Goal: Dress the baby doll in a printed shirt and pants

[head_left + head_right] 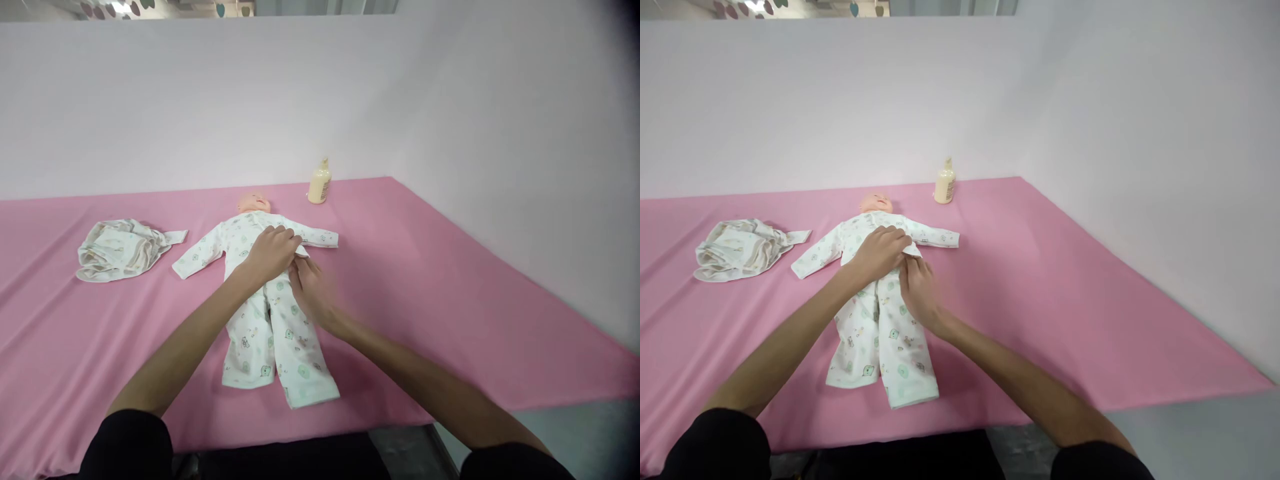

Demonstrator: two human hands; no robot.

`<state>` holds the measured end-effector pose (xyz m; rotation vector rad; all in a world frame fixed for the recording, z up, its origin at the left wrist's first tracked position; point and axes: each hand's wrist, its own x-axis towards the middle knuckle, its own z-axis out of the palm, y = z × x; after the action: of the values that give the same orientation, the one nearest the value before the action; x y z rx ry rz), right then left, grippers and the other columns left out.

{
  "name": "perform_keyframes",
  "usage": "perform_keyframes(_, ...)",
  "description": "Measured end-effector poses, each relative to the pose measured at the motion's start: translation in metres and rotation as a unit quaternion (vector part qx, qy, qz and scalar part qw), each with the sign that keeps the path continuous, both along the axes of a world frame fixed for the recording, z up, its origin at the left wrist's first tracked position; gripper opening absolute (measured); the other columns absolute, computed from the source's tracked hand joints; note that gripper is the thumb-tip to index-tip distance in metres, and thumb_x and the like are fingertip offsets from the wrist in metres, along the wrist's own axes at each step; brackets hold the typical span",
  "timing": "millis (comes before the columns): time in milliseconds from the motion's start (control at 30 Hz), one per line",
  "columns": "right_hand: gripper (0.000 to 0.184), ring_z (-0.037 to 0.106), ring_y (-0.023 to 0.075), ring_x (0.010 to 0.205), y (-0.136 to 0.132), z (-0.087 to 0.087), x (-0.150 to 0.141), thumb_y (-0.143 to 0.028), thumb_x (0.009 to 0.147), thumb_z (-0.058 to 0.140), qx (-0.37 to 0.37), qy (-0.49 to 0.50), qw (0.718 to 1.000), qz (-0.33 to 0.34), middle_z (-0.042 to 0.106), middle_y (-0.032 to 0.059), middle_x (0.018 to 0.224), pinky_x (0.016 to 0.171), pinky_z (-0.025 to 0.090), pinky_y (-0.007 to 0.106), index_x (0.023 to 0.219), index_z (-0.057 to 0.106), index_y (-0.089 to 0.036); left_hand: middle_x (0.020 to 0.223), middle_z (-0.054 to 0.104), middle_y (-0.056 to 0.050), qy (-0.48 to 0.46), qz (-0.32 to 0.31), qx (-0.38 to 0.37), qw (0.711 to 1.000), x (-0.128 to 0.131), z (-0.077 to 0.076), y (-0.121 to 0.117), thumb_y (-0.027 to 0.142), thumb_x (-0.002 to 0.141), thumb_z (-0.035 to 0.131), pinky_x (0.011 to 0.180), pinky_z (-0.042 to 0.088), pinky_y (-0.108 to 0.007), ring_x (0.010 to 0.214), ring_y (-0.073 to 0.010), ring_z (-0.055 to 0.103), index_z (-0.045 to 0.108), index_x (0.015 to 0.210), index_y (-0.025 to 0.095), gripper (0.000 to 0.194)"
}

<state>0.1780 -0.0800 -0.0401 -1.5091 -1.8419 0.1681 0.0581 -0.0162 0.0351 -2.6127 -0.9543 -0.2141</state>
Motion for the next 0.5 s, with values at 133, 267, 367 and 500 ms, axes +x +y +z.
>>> perform_keyframes(133, 0.032, 0.057, 0.0206, 0.079, 0.002, -0.010, 0.023, -0.028, 0.103, 0.036, -0.018, -0.088, 0.993, -0.075, 0.060, 0.0098, 0.094, 0.070, 0.046, 0.032, 0.103, 0.066, -0.018, 0.102, 0.064, -0.012, 0.035, -0.028, 0.008, 0.999, 0.011, -0.006, 0.008, 0.004, 0.087, 0.048, 0.079, 0.040, -0.036, 0.099, -0.0264, 0.058, 0.067, 0.104, 0.015, 0.028)
perform_keyframes(267, 0.034, 0.054, 0.0242, 0.091, 0.020, -0.018, 0.034, -0.033, 0.103, 0.037, 0.042, -0.182, 0.975, -0.119, 0.058, 0.0121, 0.102, 0.079, 0.044, 0.036, 0.113, 0.067, -0.021, 0.099, 0.064, -0.013, 0.049, -0.033, 0.012, 0.998, 0.021, -0.001, 0.015, 0.003, 0.088, 0.045, 0.078, 0.039, -0.038, 0.098, -0.0273, 0.058, 0.070, 0.095, 0.013, 0.027)
perform_keyframes(367, 0.034, 0.054, 0.0231, 0.092, 0.033, -0.018, 0.034, -0.034, 0.103, 0.037, 0.043, -0.175, 0.978, -0.102, 0.060, 0.0115, 0.106, 0.081, 0.043, 0.034, 0.114, 0.067, -0.022, 0.094, 0.065, -0.012, 0.040, -0.033, 0.024, 0.998, 0.027, 0.005, 0.015, 0.003, 0.088, 0.045, 0.075, 0.038, -0.037, 0.095, -0.0261, 0.059, 0.068, 0.093, 0.012, 0.026)
perform_keyframes(500, 0.033, 0.058, 0.0230, 0.092, 0.045, -0.011, 0.029, -0.026, 0.101, 0.039, -0.016, -0.189, 0.978, -0.093, 0.067, 0.0118, 0.101, 0.081, 0.042, 0.034, 0.103, 0.070, -0.017, 0.087, 0.067, -0.010, 0.029, -0.048, 0.054, 0.997, 0.030, 0.007, 0.011, 0.002, 0.087, 0.046, 0.071, 0.037, -0.036, 0.087, -0.0240, 0.060, 0.066, 0.085, 0.013, 0.024)
